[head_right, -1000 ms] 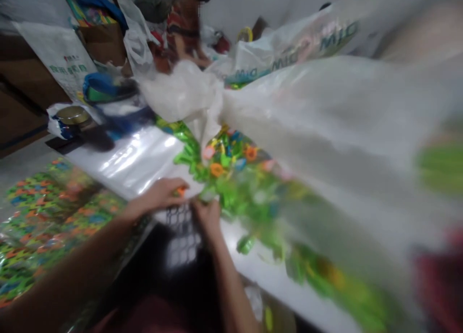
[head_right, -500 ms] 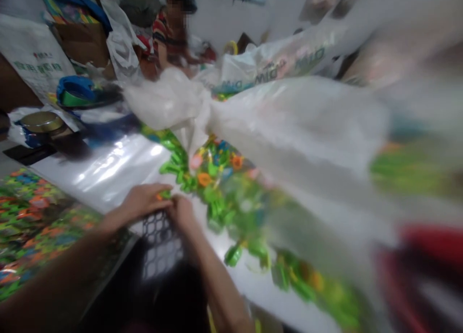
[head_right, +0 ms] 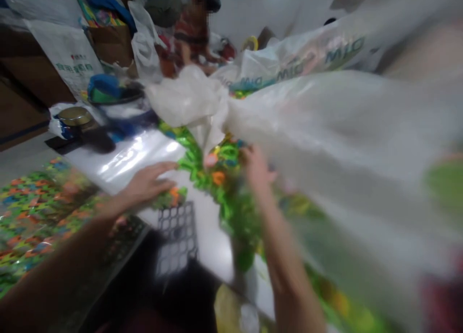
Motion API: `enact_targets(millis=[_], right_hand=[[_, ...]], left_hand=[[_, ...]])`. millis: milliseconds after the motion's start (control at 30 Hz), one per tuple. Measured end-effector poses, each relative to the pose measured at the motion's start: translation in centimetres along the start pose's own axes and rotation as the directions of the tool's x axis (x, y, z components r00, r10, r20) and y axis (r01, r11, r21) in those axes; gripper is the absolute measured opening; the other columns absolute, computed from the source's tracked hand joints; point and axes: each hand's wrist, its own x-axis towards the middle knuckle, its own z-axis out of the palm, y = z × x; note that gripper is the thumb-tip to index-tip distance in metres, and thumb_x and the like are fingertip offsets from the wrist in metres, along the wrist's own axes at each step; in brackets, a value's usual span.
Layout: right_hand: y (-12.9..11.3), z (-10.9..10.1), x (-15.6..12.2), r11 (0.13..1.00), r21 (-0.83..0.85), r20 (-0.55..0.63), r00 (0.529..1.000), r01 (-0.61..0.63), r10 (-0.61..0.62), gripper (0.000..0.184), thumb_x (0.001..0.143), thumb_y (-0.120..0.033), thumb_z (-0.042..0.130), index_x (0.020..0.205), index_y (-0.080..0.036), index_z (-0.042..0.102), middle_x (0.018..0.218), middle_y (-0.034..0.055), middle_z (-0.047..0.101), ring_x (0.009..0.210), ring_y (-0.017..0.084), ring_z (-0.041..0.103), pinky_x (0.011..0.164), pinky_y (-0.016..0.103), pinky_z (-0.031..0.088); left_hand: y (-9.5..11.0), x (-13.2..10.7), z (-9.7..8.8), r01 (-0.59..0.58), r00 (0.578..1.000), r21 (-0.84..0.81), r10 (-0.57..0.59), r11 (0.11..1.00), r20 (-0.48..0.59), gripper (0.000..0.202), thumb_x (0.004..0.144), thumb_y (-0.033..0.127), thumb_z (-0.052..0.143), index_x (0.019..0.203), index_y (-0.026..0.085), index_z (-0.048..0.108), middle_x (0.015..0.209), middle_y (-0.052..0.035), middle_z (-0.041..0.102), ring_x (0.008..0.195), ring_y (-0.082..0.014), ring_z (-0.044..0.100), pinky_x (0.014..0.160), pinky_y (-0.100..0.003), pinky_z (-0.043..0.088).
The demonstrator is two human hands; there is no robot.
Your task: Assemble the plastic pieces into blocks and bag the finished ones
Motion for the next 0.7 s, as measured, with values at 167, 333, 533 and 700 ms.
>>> enact_targets(millis=[167, 333, 533, 700], right_hand=[[-8.7, 1.2, -10.3, 0.563, 0.705, 0.397, 0.897, -0.432, 0.193, 0.022, 0.085, -0.034, 0.05, 0.09, -0.017, 0.064, 0.072, 0.0012, 0.062, 0.062, 0.016, 0.055, 0.056, 0.025, 0.043], [-12.8, 5.7, -12.5, 0.35, 0.782, 0.426, 0.852, -0.515, 0.304, 0.023, 0.082, -0.036, 0.052, 0.077, -0.016, 0.061, 0.066, 0.0008, 0.061, 0.062, 0.015, 0.053, 0.058, 0.025, 0.044], [-11.7, 7.7, -12.2, 0.678, 0.669, 0.331, 0.938, -0.306, 0.097, 0.018, 0.081, -0.02, 0.048, 0.09, -0.016, 0.064, 0.086, 0.0071, 0.068, 0.078, 0.02, 0.061, 0.075, 0.031, 0.049], [-14.6, 9.1, -11.2, 0.853, 0.437, 0.393, 0.914, -0.285, 0.104, 0.02, 0.083, -0.015, 0.05, 0.098, -0.015, 0.062, 0.093, 0.0099, 0.066, 0.083, 0.021, 0.062, 0.077, 0.031, 0.049]], left_hand=[[1.4, 0.8, 2.8, -0.093, 0.933, 0.164, 0.028, 0.982, 0.359, 0.038, 0.094, 0.051, 0.049, 0.117, 0.024, 0.063, 0.109, -0.0047, 0.071, 0.095, -0.0229, 0.067, 0.08, -0.03, 0.05], [2.0, 0.6, 3.1, -0.101, 0.922, 0.231, 0.004, 0.968, 0.386, 0.033, 0.092, 0.042, 0.053, 0.118, 0.023, 0.062, 0.107, -0.0052, 0.071, 0.091, -0.0231, 0.067, 0.076, -0.029, 0.049], [2.2, -0.1, 2.6, -0.091, 0.913, 0.118, 0.036, 0.989, 0.407, 0.046, 0.093, 0.042, 0.053, 0.134, 0.023, 0.052, 0.12, -0.0066, 0.068, 0.104, -0.0254, 0.066, 0.084, -0.03, 0.048], [1.3, 0.1, 2.5, -0.076, 0.925, 0.094, 0.034, 0.993, 0.379, 0.055, 0.092, 0.045, 0.055, 0.143, 0.027, 0.043, 0.129, -0.0055, 0.065, 0.11, -0.0259, 0.064, 0.088, -0.031, 0.048]])
